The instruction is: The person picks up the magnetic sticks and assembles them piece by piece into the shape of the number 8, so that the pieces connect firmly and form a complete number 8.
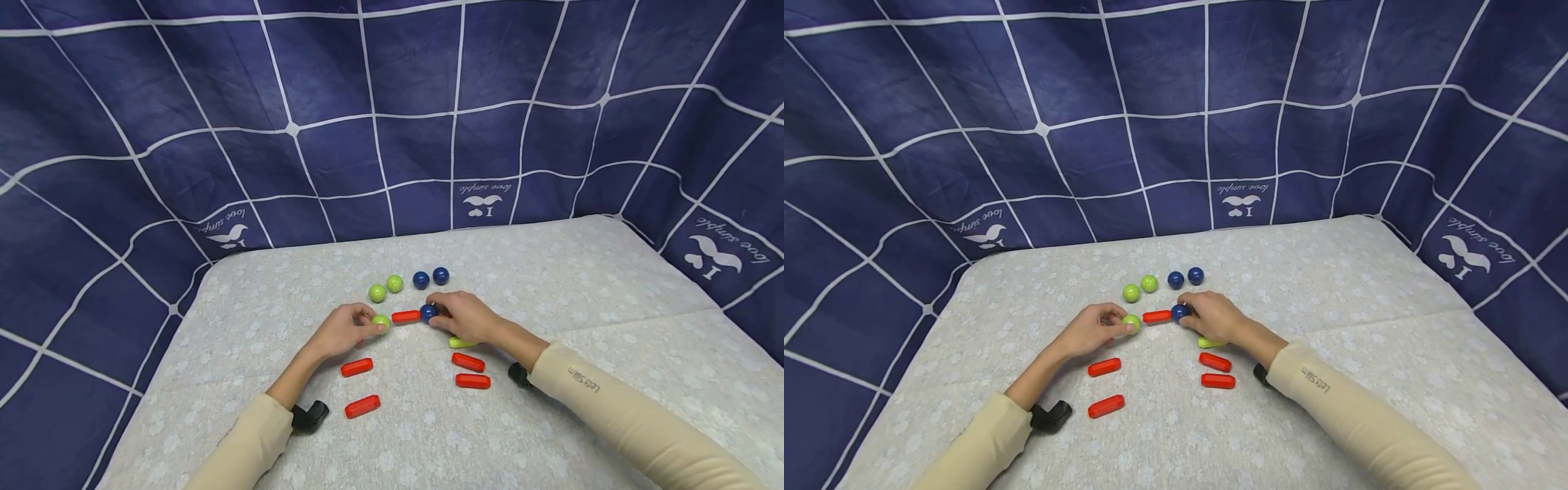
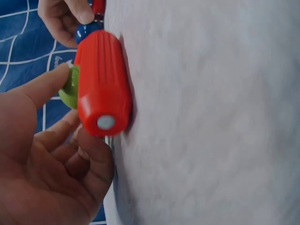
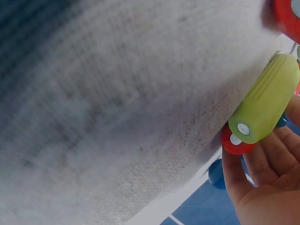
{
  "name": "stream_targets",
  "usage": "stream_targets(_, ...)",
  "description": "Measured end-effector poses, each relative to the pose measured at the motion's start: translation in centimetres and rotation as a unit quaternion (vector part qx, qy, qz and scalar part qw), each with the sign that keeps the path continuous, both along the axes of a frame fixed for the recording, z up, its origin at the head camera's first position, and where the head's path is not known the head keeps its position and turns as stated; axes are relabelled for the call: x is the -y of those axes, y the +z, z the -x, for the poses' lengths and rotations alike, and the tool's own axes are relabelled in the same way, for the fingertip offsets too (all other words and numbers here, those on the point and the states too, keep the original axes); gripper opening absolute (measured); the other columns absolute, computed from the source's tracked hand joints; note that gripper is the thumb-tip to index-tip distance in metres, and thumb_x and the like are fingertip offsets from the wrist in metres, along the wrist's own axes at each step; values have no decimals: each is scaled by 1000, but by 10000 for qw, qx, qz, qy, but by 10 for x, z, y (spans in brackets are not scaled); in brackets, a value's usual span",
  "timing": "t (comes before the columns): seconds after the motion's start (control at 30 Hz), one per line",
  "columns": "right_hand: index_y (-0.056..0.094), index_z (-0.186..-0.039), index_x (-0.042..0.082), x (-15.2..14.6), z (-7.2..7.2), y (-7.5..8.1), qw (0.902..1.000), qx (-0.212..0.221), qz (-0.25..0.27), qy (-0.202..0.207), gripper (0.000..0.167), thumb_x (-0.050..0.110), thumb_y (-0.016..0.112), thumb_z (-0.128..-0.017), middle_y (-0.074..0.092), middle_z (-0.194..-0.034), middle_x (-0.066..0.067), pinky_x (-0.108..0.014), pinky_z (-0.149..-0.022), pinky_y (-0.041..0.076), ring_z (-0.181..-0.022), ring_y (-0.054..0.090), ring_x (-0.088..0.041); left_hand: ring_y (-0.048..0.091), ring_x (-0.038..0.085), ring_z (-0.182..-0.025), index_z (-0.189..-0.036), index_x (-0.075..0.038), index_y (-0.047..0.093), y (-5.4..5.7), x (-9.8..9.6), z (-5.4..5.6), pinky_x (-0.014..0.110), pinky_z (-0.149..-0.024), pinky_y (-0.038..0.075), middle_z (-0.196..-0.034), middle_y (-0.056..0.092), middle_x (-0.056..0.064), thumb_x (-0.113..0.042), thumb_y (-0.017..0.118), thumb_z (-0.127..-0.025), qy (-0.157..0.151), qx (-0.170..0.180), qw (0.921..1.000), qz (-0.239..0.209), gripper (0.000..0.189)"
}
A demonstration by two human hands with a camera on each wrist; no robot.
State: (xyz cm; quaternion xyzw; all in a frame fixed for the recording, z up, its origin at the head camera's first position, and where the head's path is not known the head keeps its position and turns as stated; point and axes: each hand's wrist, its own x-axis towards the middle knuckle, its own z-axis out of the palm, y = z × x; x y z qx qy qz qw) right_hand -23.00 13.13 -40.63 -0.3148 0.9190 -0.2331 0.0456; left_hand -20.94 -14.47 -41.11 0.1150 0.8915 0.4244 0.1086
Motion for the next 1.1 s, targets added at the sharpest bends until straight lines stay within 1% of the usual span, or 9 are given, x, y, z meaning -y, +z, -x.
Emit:
stream_targets(0.1,61,-125,4,0,0,0,10000,-18,1,9,35,20,69,-94,62,-90,4,-32,-73,46,-76,53,-12,58,15,-62,-109,-4,66,-2,-1,0,31,-69,45,-81,65,-1,-31,76,-88,45,72,10000,15,35)
stream_targets(0.23,62,-124,4,0,0,-1,10000,-20,-4,12,35,20,70,-94,63,-91,4,-32,-73,46,-76,53,-12,58,15,-62,-110,-4,66,-3,-2,1,32,-71,45,-80,65,-1,-31,76,-87,121,73,9999,39,36)
stream_targets(0.53,62,-124,5,0,0,0,10000,-44,8,-2,35,21,70,-94,63,-92,3,-34,-75,47,-77,54,-12,58,16,-62,-111,-5,66,-3,-4,3,31,-66,46,-81,64,0,-30,77,-87,275,36,9995,124,36)
stream_targets(0.8,62,-124,5,-1,0,0,10000,-89,32,30,35,21,70,-94,64,-93,2,-34,-76,48,-79,55,-12,59,16,-59,-115,-3,66,-5,-7,5,31,-64,46,-81,64,0,-31,76,-88,262,-27,9996,112,40)
stream_targets(1.1,63,-124,5,-1,-1,-1,9999,-77,93,21,35,20,70,-93,63,-90,4,-31,-73,46,-76,53,-12,59,15,-59,-117,-3,64,-7,-6,5,31,-66,46,-81,64,0,-31,76,-88,263,-56,9996,132,43)
